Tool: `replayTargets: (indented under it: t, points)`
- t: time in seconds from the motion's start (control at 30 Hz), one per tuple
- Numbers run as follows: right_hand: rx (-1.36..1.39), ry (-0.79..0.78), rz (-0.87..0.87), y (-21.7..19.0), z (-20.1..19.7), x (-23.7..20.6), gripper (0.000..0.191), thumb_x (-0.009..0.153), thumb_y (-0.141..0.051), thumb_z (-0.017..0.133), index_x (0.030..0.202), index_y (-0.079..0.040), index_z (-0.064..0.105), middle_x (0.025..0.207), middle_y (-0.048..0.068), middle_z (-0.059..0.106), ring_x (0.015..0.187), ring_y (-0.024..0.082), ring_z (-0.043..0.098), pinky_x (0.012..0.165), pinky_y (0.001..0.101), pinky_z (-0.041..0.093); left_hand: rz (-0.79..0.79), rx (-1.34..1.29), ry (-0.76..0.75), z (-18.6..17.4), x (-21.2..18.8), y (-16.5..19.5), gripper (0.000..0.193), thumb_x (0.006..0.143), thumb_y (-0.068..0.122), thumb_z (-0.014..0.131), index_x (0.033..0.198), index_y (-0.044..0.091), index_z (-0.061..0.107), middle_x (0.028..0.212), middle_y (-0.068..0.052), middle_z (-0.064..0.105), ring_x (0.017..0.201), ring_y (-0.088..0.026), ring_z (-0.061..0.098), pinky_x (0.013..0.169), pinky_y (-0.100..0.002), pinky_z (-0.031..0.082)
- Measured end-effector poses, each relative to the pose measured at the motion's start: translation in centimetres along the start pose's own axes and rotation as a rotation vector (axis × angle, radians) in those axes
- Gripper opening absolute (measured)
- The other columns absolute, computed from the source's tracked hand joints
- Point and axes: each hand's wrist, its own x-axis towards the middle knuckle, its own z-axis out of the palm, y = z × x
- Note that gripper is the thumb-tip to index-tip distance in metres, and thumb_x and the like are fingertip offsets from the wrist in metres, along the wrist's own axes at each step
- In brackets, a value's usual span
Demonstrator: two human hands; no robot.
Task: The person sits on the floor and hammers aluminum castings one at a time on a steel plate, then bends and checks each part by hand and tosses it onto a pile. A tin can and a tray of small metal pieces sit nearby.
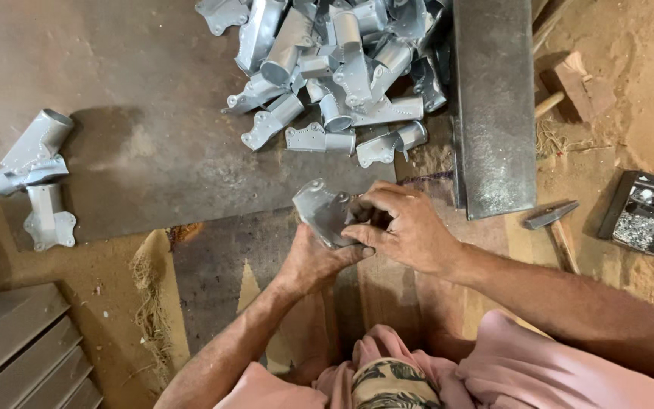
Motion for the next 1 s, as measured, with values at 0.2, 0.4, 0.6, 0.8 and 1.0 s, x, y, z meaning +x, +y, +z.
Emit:
replayTargets:
  t: [0.2, 0.4, 0.6, 0.8, 1.0]
  points:
    - [-0.107, 0.006, -0.056, 0.7, -0.2, -1.1, 0.027, 0.089, -0.017, 0.082, 0.104, 0.0, 0.068, 0.087, 0.012, 0.065, 0.072, 0.026, 0.065, 0.063, 0.038, 0.052, -0.203, 0.256, -0.01, 0.9, -0.6, 0.5, 0.046, 0.081, 0.025, 0.089, 0.12, 0.006, 0.073, 0.111, -0.009, 0.08, 0.101, -0.016, 0.073, 0.09, -0.033, 0.061]
    - [-0.026, -0.06, 0.349, 3.3, 0.4, -2.3, 0.036, 0.083, -0.022, 0.082, 0.109, -0.001, 0.068, 0.078, 0.013, 0.071, 0.062, 0.024, 0.068, 0.059, 0.0382, 0.055, 0.236, 0.982, 0.207, 0.3, 0.2, 1.9, 0.062, 0.064, 0.019, 0.092, 0.117, 0.003, 0.062, 0.11, -0.014, 0.059, 0.104, -0.034, 0.057, 0.089, -0.046, 0.052]
    - [0.135, -0.304, 0.424, 8.8, 1.7, -3.6, 0.023, 0.085, -0.019, 0.076, 0.103, -0.005, 0.077, 0.087, 0.009, 0.081, 0.075, 0.017, 0.075, 0.069, 0.0318, 0.06, 0.322, 1.18, 0.106, 1.3, -0.3, 3.5, 0.058, 0.067, 0.008, 0.086, 0.118, 0.008, 0.059, 0.118, -0.011, 0.059, 0.111, -0.033, 0.055, 0.09, -0.045, 0.05]
    - [0.219, -0.086, -0.155, 11.4, 2.2, -5.6, 0.053, 0.084, -0.015, 0.081, 0.122, 0.008, 0.054, 0.11, 0.02, 0.062, 0.102, 0.025, 0.062, 0.083, 0.0407, 0.051, 0.249, 0.877, 0.051, 1.1, -0.1, 3.4, 0.061, 0.065, 0.008, 0.084, 0.118, 0.003, 0.054, 0.112, -0.015, 0.057, 0.106, -0.037, 0.054, 0.092, -0.049, 0.048]
    - [0.925, -0.202, 0.635, 9.2, 2.6, -5.2, 0.029, 0.109, -0.024, 0.061, 0.107, 0.004, 0.071, 0.067, 0.009, 0.056, 0.049, 0.013, 0.049, 0.042, 0.0277, 0.035, 0.053, 0.531, 0.091, 0.5, -0.2, 1.4, 0.06, 0.076, 0.016, 0.085, 0.126, 0.001, 0.055, 0.114, -0.016, 0.064, 0.11, -0.032, 0.063, 0.096, -0.043, 0.052]
